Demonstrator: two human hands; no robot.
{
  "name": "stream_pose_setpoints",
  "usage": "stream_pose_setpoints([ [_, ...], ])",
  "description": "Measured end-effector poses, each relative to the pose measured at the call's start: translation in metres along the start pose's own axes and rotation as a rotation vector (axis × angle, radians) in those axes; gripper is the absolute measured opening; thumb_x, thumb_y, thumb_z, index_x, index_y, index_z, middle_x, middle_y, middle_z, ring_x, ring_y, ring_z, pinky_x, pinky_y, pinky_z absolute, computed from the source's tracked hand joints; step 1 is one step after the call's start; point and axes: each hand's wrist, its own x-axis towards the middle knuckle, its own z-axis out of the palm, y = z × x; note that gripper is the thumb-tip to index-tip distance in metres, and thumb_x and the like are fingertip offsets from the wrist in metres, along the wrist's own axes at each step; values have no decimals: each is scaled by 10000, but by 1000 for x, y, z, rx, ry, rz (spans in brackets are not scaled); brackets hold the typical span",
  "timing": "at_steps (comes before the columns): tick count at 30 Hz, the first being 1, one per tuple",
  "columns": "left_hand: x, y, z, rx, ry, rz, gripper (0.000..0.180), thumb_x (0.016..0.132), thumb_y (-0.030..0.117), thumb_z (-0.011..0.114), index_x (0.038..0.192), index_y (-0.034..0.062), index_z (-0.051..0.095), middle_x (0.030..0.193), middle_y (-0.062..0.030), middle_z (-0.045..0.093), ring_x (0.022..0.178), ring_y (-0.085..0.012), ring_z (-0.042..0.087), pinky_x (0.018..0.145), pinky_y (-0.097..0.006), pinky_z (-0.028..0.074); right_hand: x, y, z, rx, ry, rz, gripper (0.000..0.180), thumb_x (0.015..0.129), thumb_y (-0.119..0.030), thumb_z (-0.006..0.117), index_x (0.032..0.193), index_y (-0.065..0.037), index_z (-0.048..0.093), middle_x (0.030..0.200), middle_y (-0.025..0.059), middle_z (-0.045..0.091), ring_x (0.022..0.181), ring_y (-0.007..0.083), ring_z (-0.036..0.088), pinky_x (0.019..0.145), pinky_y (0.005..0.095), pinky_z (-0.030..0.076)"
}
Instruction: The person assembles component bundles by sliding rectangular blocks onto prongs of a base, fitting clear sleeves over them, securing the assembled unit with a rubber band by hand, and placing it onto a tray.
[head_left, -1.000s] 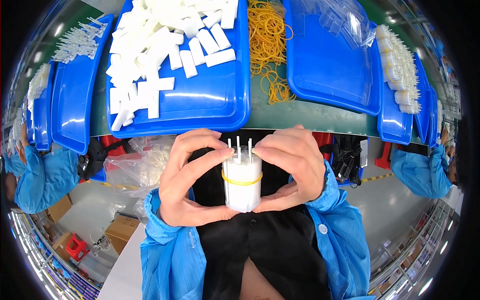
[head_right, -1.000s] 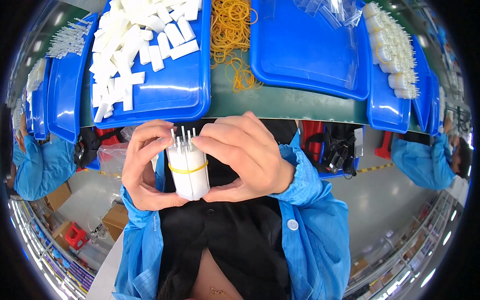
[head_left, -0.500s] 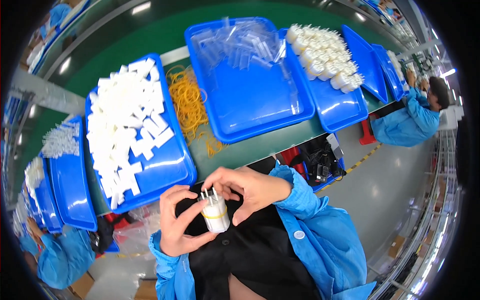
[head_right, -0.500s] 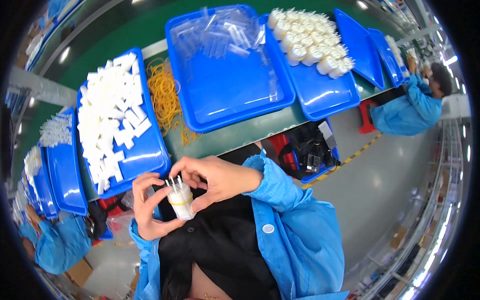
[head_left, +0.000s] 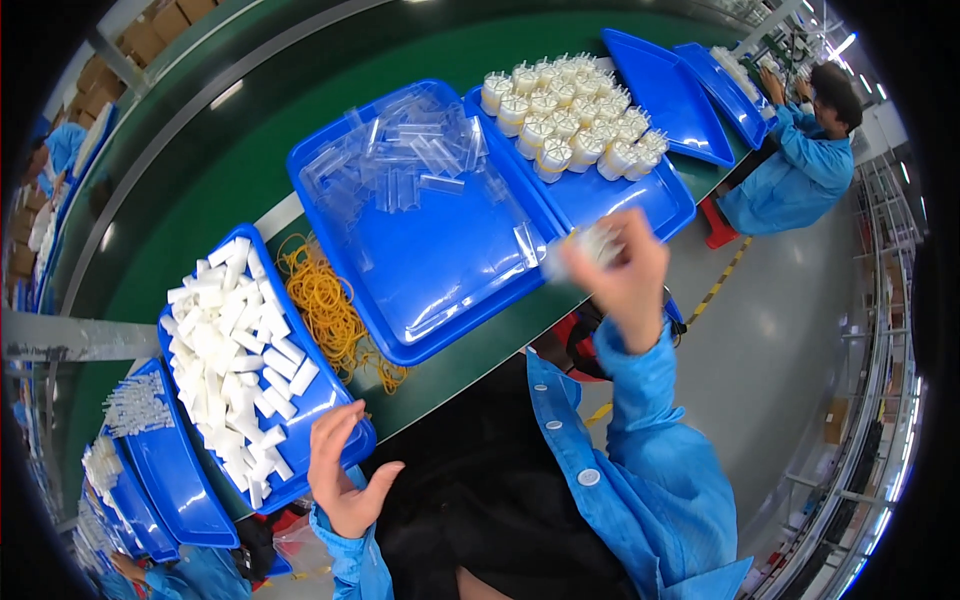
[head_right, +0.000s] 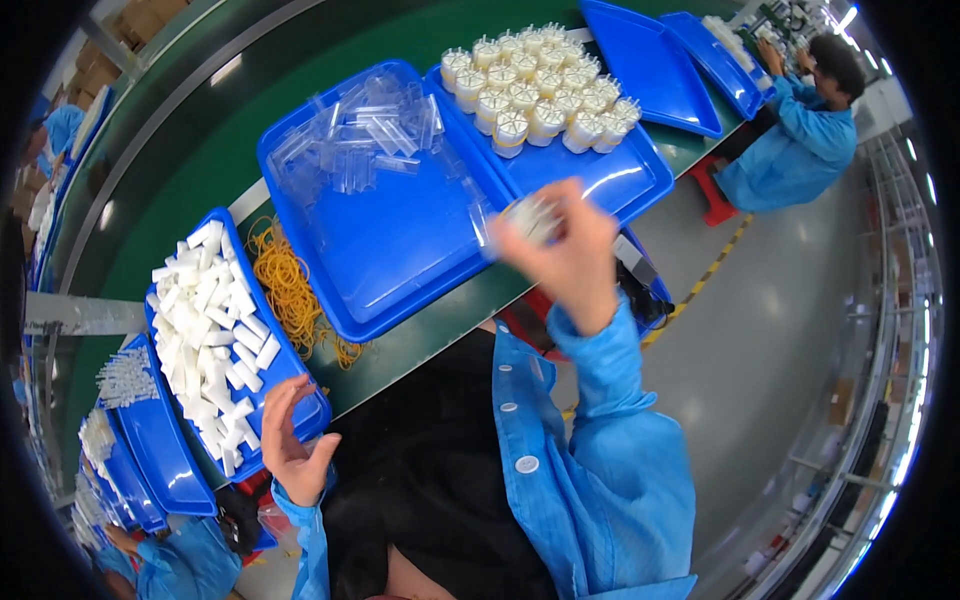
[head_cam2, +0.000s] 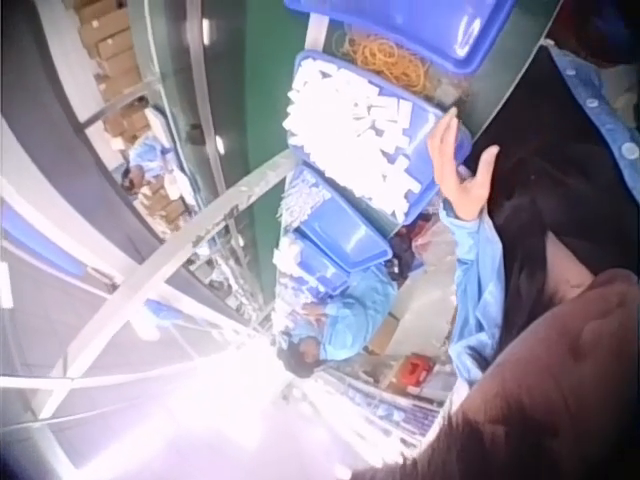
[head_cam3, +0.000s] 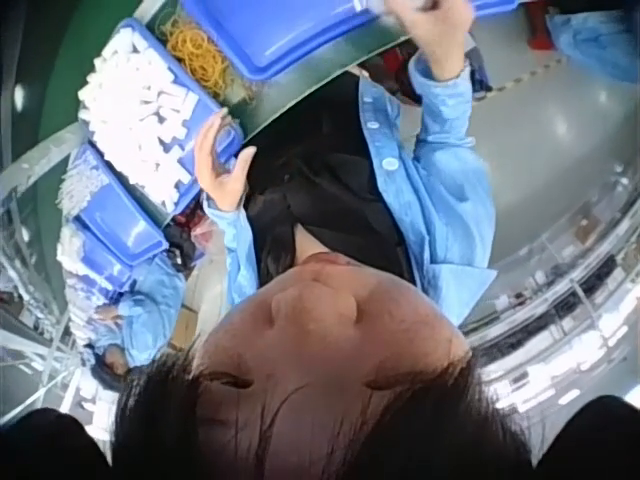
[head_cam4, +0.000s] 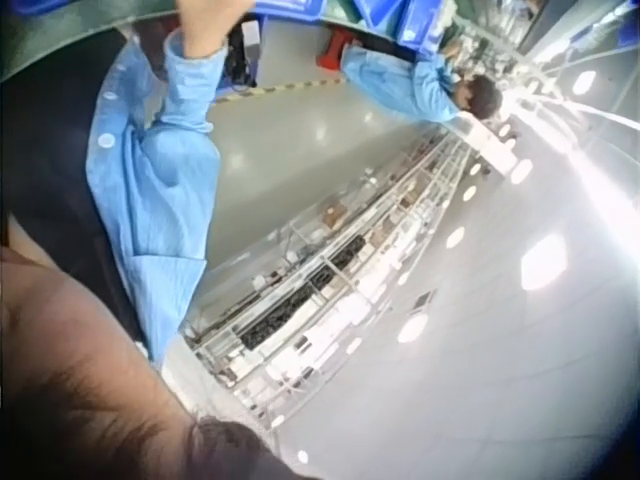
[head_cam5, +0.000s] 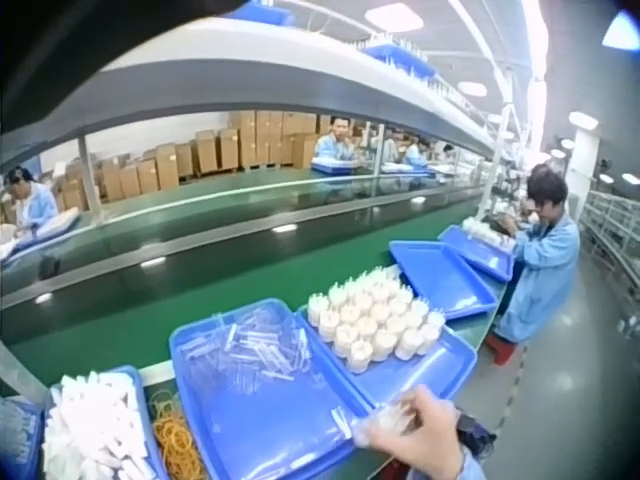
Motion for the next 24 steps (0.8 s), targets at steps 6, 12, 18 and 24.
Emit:
stream_pose_setpoints([
  [6, 6, 3, -3, -85, 71, -95, 294, 734, 109, 684, 977, -22, 585, 969, -175, 603, 923, -305, 565, 841, -389, 436, 52, 77, -17, -587, 106, -111, 424, 672, -313, 756, 895, -32, 530, 753, 113, 588, 587, 302, 575, 487, 354, 451],
  [12, 14, 15, -3, -110, 36, -200, 229, 739, 77, 658, 934, -27, 595, 928, -168, 618, 930, -294, 571, 844, -380, 435, 46, 80, -12, -389, 46, 165, 501, 713, -158, 722, 1137, -44, 479, 827, 108, 583, 675, 270, 602, 579, 351, 482],
  [18, 41, 57, -14, 21, -315, -145, 218, 743, 132, 660, 890, -20, 603, 893, -166, 630, 922, -313, 570, 842, -401, 430, 45, 99, -13, -234, 158, 29, 496, 699, -114, 728, 1113, -39, 467, 796, 109, 579, 684, 271, 591, 571, 336, 465],
  [24, 97, 67, -6, 232, -618, -7, 237, 659, 34, 714, 878, -11, 636, 916, -153, 639, 956, -343, 574, 824, -406, 453, 34, 109, -38, -382, 223, 27, 265, 726, -123, 699, 906, -29, 529, 785, 118, 572, 748, 273, 568, 639, 353, 450],
])
